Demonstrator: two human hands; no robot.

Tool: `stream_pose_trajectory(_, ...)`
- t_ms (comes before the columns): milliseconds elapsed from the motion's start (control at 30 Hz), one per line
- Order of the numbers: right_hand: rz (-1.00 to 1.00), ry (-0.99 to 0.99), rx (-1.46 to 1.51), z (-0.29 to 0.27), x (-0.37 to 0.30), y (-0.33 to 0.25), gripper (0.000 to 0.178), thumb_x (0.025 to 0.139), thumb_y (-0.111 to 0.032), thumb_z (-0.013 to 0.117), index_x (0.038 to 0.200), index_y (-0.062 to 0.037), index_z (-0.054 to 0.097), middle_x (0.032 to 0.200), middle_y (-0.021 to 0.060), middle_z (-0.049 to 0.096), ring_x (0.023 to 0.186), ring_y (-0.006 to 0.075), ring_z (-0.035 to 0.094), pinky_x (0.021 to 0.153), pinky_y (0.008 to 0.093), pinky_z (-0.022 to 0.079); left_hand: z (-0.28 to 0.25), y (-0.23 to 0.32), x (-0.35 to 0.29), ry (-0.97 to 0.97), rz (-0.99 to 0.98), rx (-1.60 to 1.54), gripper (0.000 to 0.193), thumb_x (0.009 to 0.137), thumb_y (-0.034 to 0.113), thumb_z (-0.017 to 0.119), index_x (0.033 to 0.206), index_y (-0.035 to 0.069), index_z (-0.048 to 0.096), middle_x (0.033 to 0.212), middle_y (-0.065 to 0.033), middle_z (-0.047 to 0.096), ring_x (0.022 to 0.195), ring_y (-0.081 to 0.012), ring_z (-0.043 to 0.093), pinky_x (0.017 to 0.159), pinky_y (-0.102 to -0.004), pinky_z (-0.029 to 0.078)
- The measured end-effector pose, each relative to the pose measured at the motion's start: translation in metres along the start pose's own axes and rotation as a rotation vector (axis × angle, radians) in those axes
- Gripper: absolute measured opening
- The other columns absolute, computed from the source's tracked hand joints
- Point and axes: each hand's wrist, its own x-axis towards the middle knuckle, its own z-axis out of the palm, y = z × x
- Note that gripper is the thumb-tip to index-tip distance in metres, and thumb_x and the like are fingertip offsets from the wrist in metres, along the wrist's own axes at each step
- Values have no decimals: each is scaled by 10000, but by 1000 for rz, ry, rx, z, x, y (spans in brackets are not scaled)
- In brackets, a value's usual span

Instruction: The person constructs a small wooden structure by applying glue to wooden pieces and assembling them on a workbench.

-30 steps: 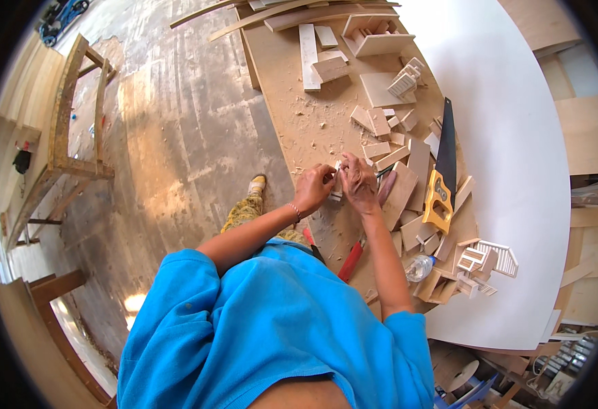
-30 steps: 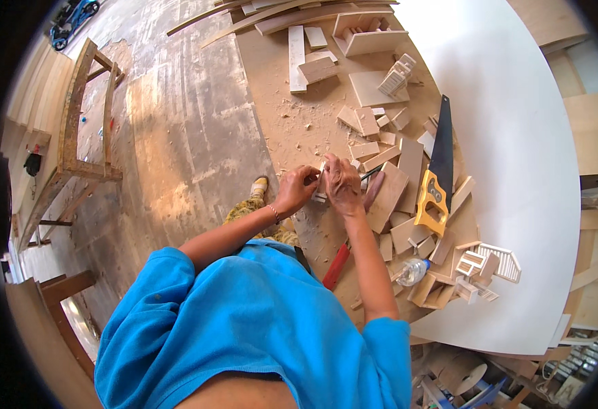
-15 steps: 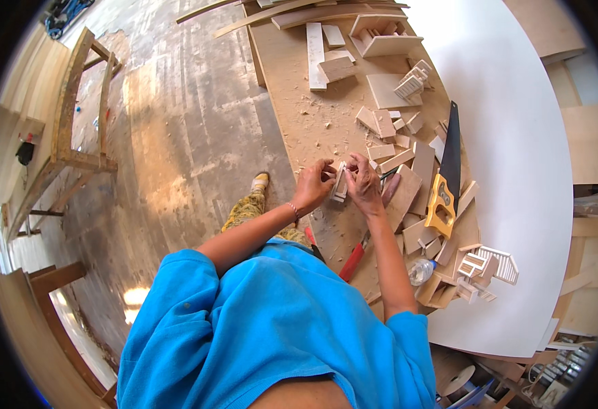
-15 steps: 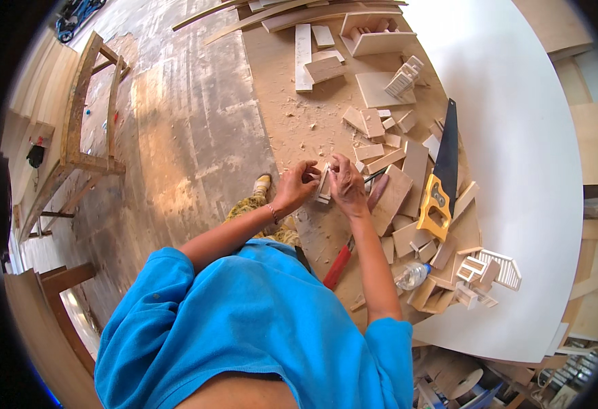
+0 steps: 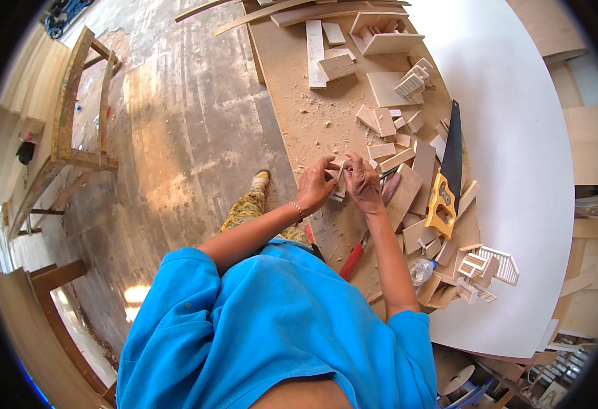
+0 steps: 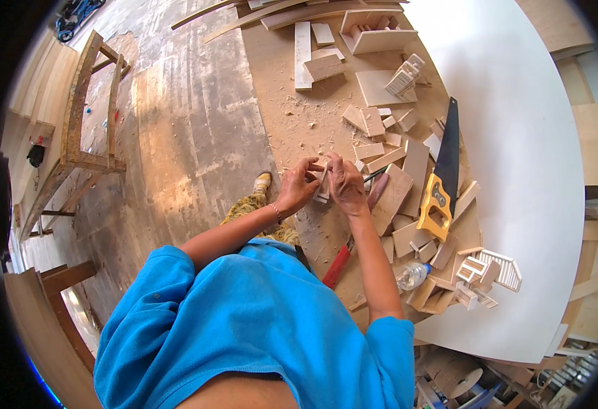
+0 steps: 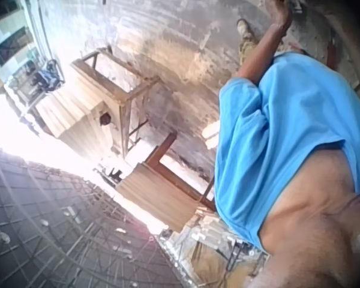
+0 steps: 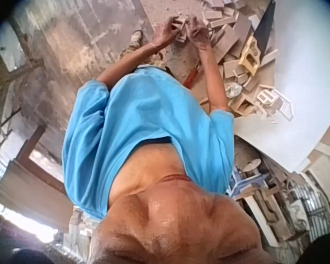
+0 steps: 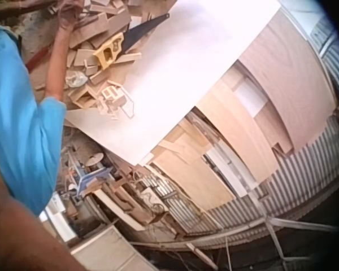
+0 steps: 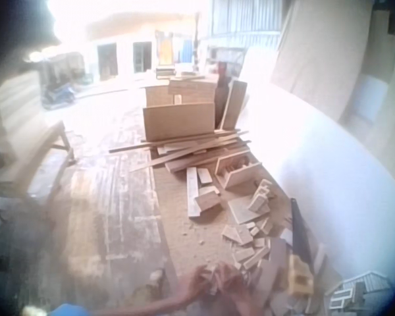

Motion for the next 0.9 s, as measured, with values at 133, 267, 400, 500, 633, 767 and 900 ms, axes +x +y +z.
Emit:
stream_pose_trajectory(133, -37, -8, 4, -1, 3, -1, 473, 728, 36, 595, 1159, -56, 421, 797, 114, 601, 765, 293, 592, 661, 388, 479, 1, -2, 2, -10, -22, -11, 517, 715, -17, 621, 1208, -3, 465, 1053, -94, 642, 811, -192, 654, 708, -292, 524)
stream_pose_trajectory(267, -48, -17, 7, -1, 3, 1, 469, 731, 38, 591, 1158, -54, 418, 804, 123, 599, 765, 298, 588, 656, 397, 476, 0, 0, 2, -12, -29, 4, 511, 714, -24, 617, 1203, -5, 470, 1053, -96, 641, 813, -195, 653, 711, -292, 525)
stream_pose_trajectory(400, 9, -18, 99, -4, -3, 0, 432, 762, 28, 580, 1153, -51, 415, 816, 135, 594, 758, 295, 597, 656, 379, 479, -2, 2, 3, -26, -29, -2, 492, 717, -13, 598, 1194, -3, 478, 1048, -95, 644, 812, -194, 654, 707, -297, 527)
stream_pose_trajectory(500, 204, 35, 222, -7, -13, -3, 381, 805, 17, 557, 1151, -43, 409, 836, 133, 599, 737, 282, 617, 659, 344, 485, -6, 4, 4, -83, -8, 18, 473, 717, -4, 588, 1179, -9, 488, 1025, -101, 652, 811, -204, 654, 703, -304, 528)
stream_pose_trajectory(633, 408, 19, 258, -16, -17, -16, 334, 840, -19, 545, 1143, -23, 403, 919, 126, 638, 788, 226, 648, 734, 295, 473, -11, 9, 5, -136, 90, 132, 439, 734, 15, 595, 1160, -24, 495, 991, -113, 660, 814, -221, 655, 697, -313, 529)
stream_pose_trajectory(767, 481, -1, 298, -12, -20, -16, 351, 833, -25, 572, 1137, -2, 397, 954, 123, 658, 830, 183, 652, 796, 271, 466, -9, -3, -2, -95, 87, 106, 433, 754, 49, 623, 1161, -27, 494, 993, -120, 658, 806, -225, 654, 699, -313, 527)
stream_pose_trajectory(900, 544, 53, 448, -4, -20, -17, 365, 822, -2, 588, 1131, 13, 394, 958, 135, 656, 843, 178, 646, 782, 256, 478, -8, -7, -3, -70, 117, 68, 453, 755, 81, 659, 1165, -21, 497, 987, -124, 659, 780, -222, 654, 695, -308, 523)
